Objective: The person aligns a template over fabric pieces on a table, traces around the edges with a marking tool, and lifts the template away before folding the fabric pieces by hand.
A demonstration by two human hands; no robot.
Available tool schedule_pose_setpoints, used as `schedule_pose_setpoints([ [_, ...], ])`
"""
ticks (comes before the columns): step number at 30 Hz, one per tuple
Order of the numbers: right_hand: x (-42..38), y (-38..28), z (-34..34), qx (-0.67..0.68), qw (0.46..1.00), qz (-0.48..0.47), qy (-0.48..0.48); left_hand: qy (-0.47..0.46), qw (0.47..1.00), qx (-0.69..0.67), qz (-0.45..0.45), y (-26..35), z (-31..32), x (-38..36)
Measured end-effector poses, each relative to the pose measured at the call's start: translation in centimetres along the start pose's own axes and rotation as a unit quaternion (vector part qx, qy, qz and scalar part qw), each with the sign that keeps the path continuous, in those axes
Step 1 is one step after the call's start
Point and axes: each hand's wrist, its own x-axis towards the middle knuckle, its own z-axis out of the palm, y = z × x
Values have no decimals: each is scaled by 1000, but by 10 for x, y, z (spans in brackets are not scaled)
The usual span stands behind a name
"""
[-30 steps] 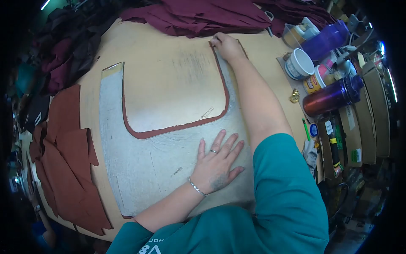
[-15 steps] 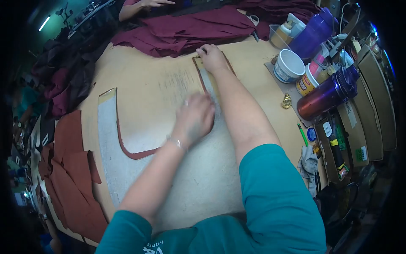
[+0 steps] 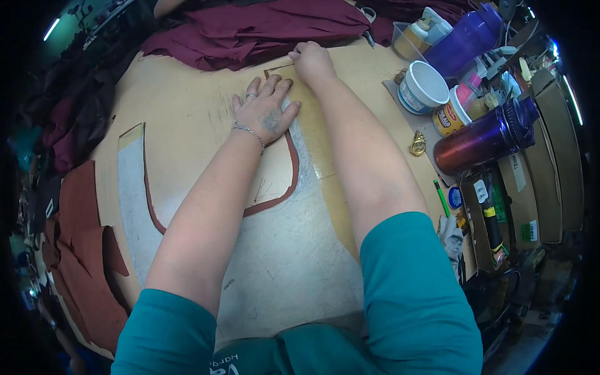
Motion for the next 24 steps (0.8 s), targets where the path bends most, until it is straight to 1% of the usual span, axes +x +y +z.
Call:
schedule_pose_setpoints([
  [3, 1, -16, 19, 30, 999, -16, -10, -13, 1000, -3, -3, 2, -2, -2],
  [7, -4, -21, 21, -31, 999, -32, 13, -1, 1000, -16, -4, 1, -3, -2],
  [8, -5, -11, 8, -89, 993, -83, 3, -4, 1000, -11, -2, 2, -2, -2],
  [11, -6, 9, -7, -94, 994, 24, 48, -4, 1000, -1, 3, 1, -1, -1],
  [12, -4, 12, -6, -109, 991, -3, 83, -3, 1000, -1, 5, 0, 0, -1],
  [14, -6, 24, -11, -4, 995, 34, 95, -2, 1000, 2, 9, 0, 0, -1],
  [18, -18, 48, -17, 166, 975, 72, 126, -4, 1000, 8, 8, 2, -4, -3],
  [22, -19, 46, -8, 110, 985, 11, 129, -23, 1000, 19, 5, 7, -10, -5],
  [24, -23, 42, -9, 98, 988, -19, 119, -56, 998, 8, -1, 7, -18, -5],
])
